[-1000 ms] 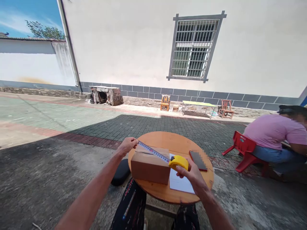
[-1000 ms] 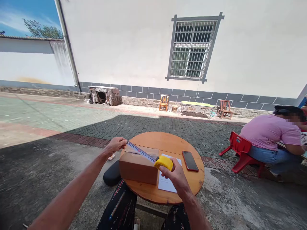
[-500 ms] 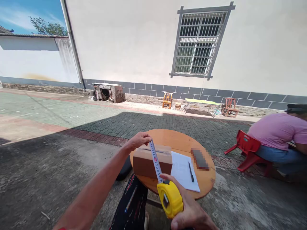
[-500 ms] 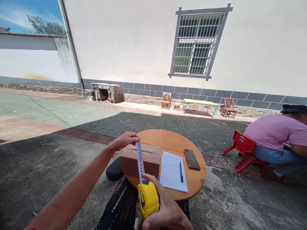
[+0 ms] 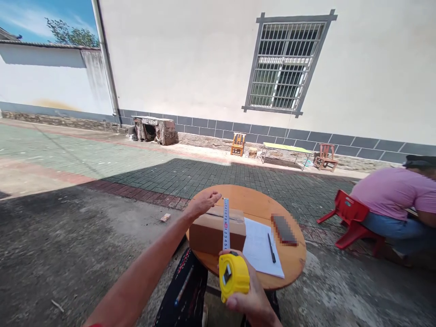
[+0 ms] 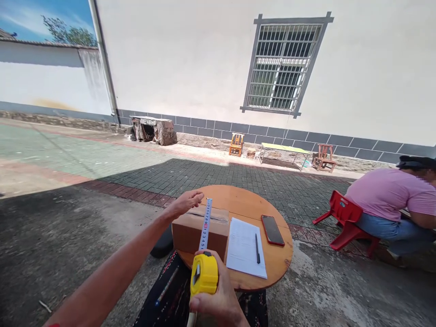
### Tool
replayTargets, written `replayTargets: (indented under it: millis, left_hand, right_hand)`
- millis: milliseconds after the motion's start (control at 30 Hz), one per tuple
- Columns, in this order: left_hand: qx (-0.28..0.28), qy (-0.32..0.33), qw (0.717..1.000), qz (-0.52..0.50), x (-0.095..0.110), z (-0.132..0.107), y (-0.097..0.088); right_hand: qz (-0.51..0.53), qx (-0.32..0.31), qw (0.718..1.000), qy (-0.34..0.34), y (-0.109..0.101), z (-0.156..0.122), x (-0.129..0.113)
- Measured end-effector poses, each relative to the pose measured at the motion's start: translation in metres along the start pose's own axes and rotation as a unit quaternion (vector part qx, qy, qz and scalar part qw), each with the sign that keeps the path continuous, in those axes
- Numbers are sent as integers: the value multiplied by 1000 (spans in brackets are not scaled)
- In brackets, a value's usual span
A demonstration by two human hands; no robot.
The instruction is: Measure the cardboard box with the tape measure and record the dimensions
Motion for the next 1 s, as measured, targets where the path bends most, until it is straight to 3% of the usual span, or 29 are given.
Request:
replayTargets:
  millis: [167, 267, 367, 533, 1000]
  left_hand:
    - [114, 43, 987, 108, 0, -66, -15]
    - [170, 35, 971, 164, -20, -109, -21]
    - [194, 36, 957, 212, -43, -130, -20]
    - [202, 29, 963, 176, -63, -132, -10]
    - [212, 18, 965, 152, -57, -129, -9]
  right_hand:
    - [31, 73, 997, -23, -14, 19, -4]
    - [17, 86, 996, -11, -15, 28, 0]
    - [3, 97, 995, -1, -15, 32, 7]
    - [14, 96, 995, 7, -13, 30, 18]
    - [16, 99, 994, 33, -11, 28, 26]
Point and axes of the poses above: each hand's wrist, its own z-axis towards the middle knuckle, its own y-axis out of the palm, x = y × z, the point moved 9 cm from there along z, towards the middle knuckle, and after that the axes turned 11 degrees about y, right-handed, at the moved point
